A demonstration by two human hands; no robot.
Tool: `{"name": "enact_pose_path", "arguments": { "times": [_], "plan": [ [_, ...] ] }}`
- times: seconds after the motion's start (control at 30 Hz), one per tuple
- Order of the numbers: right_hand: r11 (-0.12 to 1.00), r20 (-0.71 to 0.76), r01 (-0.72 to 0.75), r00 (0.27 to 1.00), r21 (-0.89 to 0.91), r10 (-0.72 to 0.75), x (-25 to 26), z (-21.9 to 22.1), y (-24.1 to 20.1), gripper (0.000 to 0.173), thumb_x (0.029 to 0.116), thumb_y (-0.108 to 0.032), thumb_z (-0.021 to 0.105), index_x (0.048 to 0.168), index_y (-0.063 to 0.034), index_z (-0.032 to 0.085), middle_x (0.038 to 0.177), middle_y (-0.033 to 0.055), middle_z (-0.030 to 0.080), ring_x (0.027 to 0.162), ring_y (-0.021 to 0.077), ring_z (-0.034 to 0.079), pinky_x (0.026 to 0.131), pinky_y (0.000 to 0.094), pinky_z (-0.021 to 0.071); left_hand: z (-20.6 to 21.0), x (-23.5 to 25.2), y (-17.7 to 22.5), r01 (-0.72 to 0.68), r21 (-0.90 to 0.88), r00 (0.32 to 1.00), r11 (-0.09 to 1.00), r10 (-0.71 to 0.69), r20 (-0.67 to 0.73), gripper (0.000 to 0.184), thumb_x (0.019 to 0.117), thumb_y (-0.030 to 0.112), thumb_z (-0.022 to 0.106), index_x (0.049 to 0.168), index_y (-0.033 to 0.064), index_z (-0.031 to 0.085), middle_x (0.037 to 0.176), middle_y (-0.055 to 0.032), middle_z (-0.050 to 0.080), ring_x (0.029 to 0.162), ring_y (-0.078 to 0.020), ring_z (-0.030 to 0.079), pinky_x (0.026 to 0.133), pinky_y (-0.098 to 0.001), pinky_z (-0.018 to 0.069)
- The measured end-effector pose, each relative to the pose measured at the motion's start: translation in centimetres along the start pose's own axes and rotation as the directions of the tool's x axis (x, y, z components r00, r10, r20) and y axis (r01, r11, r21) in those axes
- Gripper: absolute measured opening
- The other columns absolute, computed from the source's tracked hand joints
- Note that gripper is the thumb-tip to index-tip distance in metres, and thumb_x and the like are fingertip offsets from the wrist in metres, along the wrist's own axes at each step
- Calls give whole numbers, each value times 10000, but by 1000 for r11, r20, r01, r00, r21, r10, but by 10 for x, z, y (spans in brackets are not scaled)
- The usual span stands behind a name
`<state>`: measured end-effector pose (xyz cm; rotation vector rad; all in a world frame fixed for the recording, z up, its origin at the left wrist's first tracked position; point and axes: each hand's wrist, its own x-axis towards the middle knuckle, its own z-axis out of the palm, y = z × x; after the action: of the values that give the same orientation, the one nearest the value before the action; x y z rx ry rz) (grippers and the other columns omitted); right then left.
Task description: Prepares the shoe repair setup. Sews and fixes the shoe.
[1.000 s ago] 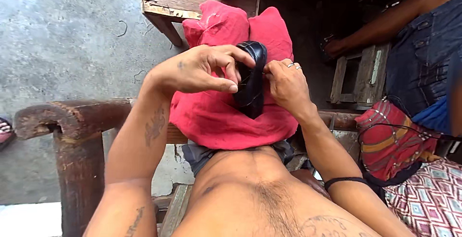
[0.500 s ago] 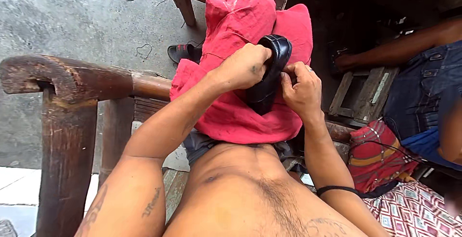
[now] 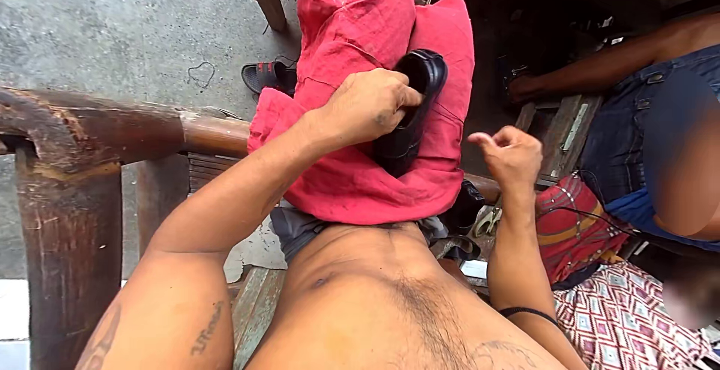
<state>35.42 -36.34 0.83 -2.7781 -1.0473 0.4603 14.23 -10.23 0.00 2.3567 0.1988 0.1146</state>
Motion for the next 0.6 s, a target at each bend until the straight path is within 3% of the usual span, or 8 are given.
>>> {"name": "enact_pose_path", "arguments": {
  "times": [0.07,0.17,0.23,0.3,0.43,0.53,0.57,0.6],
  "plan": [
    [987,125,125,983,101,-137,-15,10,-5,580,864,-637,704,808,-61,658,660,118,602,592,312,595,543,582,473,1,-2,0,-1,106,1000,994,-2,26,237,977,138,501,925,116,732,942,-118,691,933,-339,689,690,-563,506],
    [944,156,204,956,259,-250,-21,16,-12,615,766,-726,711,709,-127,587,576,-11,499,513,155,479,496,425,402,-3,-4,-3,15,162,999,987,-20,34,217,969,131,520,881,91,715,918,-134,681,899,-359,690,647,-568,495],
    [891,71,262,949,371,-308,-23,11,-19,490,818,-585,764,801,-112,638,652,-32,562,557,79,506,530,323,436,-2,-7,-4,22,147,999,989,-27,35,211,970,134,524,885,89,712,912,-137,676,894,-360,688,641,-567,493],
    [845,-61,354,931,401,-361,-25,8,-39,271,924,-334,758,984,-74,706,851,28,669,708,86,627,633,282,549,-2,-8,-5,25,142,999,990,-30,32,220,978,143,524,897,95,722,918,-135,680,901,-356,691,652,-567,501],
    [915,-271,369,909,164,-317,-7,29,-90,195,989,-207,669,1119,-97,765,1036,127,647,805,207,647,655,371,550,-1,-7,-3,46,157,998,986,-53,40,225,984,156,515,908,101,719,927,-128,681,907,-350,691,656,-564,500],
    [884,-193,355,932,303,-308,-6,18,-101,142,1013,-145,615,1100,-97,717,1145,78,581,796,120,583,639,277,502,-1,-9,-1,64,165,997,984,-70,32,232,989,159,518,936,104,737,946,-134,688,909,-355,695,656,-569,509],
    [834,-107,338,940,436,-325,-10,8,-99,134,1028,-131,587,1112,-97,685,1116,37,590,732,66,560,603,216,491,-2,-9,-2,81,172,996,982,-87,32,245,996,163,511,967,107,748,960,-138,693,917,-359,696,662,-575,510],
    [747,-4,291,933,598,-360,-15,1,-94,115,1036,-119,562,1097,-91,656,971,12,619,590,37,521,503,183,460,-1,-10,-1,101,182,993,978,-110,44,259,1001,169,499,1007,113,752,977,-139,698,925,-361,698,665,-579,512]
  ]
}}
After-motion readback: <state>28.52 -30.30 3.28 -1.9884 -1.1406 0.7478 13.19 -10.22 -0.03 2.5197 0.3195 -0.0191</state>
